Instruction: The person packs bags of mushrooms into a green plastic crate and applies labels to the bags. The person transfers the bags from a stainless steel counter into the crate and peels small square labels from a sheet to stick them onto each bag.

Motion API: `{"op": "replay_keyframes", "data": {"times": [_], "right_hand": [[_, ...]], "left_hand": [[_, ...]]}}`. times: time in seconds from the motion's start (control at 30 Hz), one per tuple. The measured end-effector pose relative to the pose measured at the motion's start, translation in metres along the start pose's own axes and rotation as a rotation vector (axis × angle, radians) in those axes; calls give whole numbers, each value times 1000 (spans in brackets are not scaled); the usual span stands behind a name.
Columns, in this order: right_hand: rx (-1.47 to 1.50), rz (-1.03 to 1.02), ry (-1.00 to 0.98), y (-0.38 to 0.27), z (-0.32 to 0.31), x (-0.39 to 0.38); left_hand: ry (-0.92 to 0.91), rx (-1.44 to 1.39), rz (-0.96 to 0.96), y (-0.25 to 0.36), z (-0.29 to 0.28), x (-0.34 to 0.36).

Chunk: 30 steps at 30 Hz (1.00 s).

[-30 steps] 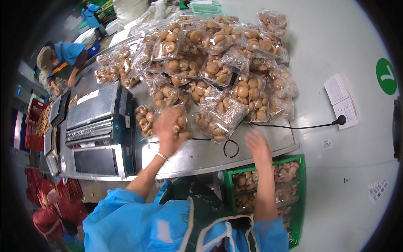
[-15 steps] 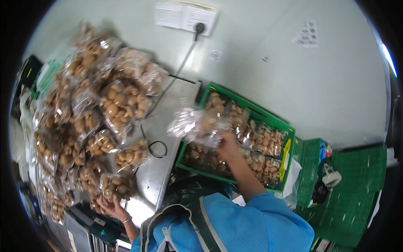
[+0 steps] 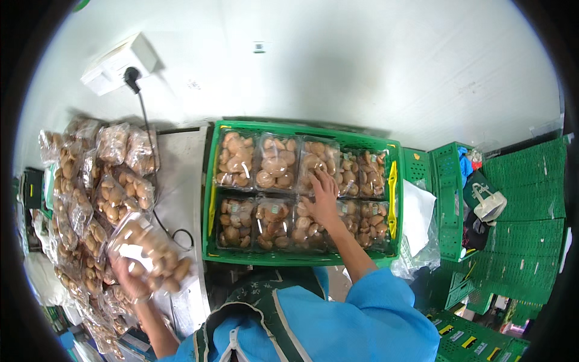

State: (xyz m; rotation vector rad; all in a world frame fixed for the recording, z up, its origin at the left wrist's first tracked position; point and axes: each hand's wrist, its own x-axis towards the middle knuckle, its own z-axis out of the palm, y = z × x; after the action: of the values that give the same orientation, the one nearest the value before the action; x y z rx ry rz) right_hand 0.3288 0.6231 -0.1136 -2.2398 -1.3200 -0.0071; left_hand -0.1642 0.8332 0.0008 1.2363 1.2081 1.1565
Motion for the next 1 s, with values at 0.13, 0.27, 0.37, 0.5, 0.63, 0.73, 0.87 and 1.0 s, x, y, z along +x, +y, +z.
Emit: {"op": "replay_keyframes", "data": {"times": [0.13,0.27,0.37,0.5,0.63,0.73,0.87,1.0], "right_hand": [[1434,664,-20,9,-67,-6],[1406,752,-101,35,-112,-7],[1469,856,85,127,-102,-22],[1271,830,143,178,-67,-4],[547,648,60,173,-14,30],[58,494,17,178,-8,33],[-249,240,-172,271,9,-16],[-4,521,-144,206,-20,11]], "left_hand": [[-642,-229,-267,-6,280,-28],[-961,-54,-133,-48,451,-96],[-1043,548,435,-72,491,-94],[-1174,1059,708,-107,481,-70],[-1078,1023,661,-122,469,-66],[-1090,860,584,-117,462,-60],[-885,697,807,-105,428,-77],[-597,609,688,-97,283,-77]]}}
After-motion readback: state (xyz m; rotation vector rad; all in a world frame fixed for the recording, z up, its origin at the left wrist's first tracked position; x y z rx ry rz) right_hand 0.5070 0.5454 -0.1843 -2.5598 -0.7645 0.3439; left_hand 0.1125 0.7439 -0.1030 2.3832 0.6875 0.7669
